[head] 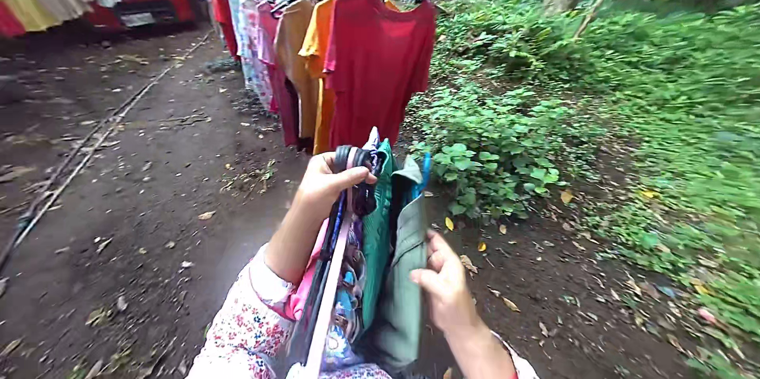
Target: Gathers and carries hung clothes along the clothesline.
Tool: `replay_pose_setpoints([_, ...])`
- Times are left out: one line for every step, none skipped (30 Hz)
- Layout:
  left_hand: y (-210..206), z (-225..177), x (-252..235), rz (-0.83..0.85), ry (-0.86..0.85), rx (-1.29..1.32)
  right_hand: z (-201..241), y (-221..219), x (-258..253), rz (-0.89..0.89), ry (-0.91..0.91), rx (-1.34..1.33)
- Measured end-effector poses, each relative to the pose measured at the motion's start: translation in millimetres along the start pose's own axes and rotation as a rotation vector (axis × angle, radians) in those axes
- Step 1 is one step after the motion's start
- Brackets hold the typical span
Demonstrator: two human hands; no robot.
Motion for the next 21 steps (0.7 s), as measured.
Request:
replay_pose_setpoints([27,-2,0,-0.042,-0.016,-0.013,-3,-2,-13,-0.004,0.020,-0.064])
replay_pose_setpoints([54,-5,0,-0.082,-0.034,-0.019,-7,-5,-27,-0.009,0.037,-0.118])
replay_pose_setpoints([81,-9,1,-0.122,-0.050,-0.025,-10,-9,-40,-0.015,0.052,-0.163])
replay_pose_setpoints([106,-15,2,-0.155,-0.071,-0.027,-14,-14,-54,-0.018,0.056,-0.178])
replay_pose_setpoints([131,-20,2,-0.178,-0.096,-0.020,-19,-21,-67,-0.019,0.051,-0.180])
replay_pose_setpoints([154,-25,3,-0.195,-0.121,-0.012,-25,-28,-79,-0.018,0.037,-0.175])
replay_pose_setpoints([176,-30,4,-0.208,-0.141,-0.007,-34,-36,-90,-0.012,0.026,-0.173])
replay_pose_setpoints([197,-34,5,-0.231,-0.152,-0.018,-44,-46,-101,0.002,0.019,-0.182])
replay_pose_setpoints([216,-38,5,-0.256,-0.157,-0.037,-55,-57,-113,0.022,0.013,-0.199])
replay_pose_setpoints([234,-42,5,-0.285,-0.161,-0.057,-64,-72,-125,0.047,0.007,-0.218])
replay_pose_setpoints([250,-45,3,-0.315,-0.166,-0.075,-74,-88,-137,0.081,0.001,-0.232])
replay_pose_setpoints([264,-48,2,-0.342,-0.169,-0.101,-83,-106,-148,0.128,-0.007,-0.238])
replay_pose_setpoints([278,-49,1,-0.366,-0.170,-0.127,-93,-124,-159,0.178,-0.015,-0.226])
replay_pose_setpoints([292,-50,-1,-0.398,-0.170,-0.156,-103,-143,-170,0.229,-0.022,-0.208])
replay_pose_setpoints([306,-51,-3,-0.427,-0.166,-0.191,-114,-162,-182,0.279,-0.035,-0.194])
replay_pose_setpoints([319,-51,-5,-0.453,-0.166,-0.227,-124,-181,-193,0.324,-0.051,-0.184])
replay_pose_setpoints([333,-51,-7,-0.477,-0.169,-0.260,-135,-199,-205,0.363,-0.073,-0.170])
replay_pose_setpoints([346,-50,-10,-0.502,-0.176,-0.289,-147,-218,-216,0.401,-0.100,-0.156])
replay_pose_setpoints([358,-48,-12,-0.527,-0.185,-0.318,-161,-237,-227,0.439,-0.132,-0.140])
replay_pose_setpoints([371,-45,-15,-0.553,-0.190,-0.346,-176,-256,-238,0.480,-0.167,-0.122])
replay_pose_setpoints([383,-42,-19,-0.584,-0.188,-0.368,-191,-277,-248,0.529,-0.201,-0.109])
Point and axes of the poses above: each hand's wrist, its own x-axis away from the middle knuckle, its own y-axis out of the back of the hand, z = x × y, the point moved 6 cm from there along -x, towards the middle knuckle, and after that the axes turned 7 degrees about -x, right-handed, at the moved point
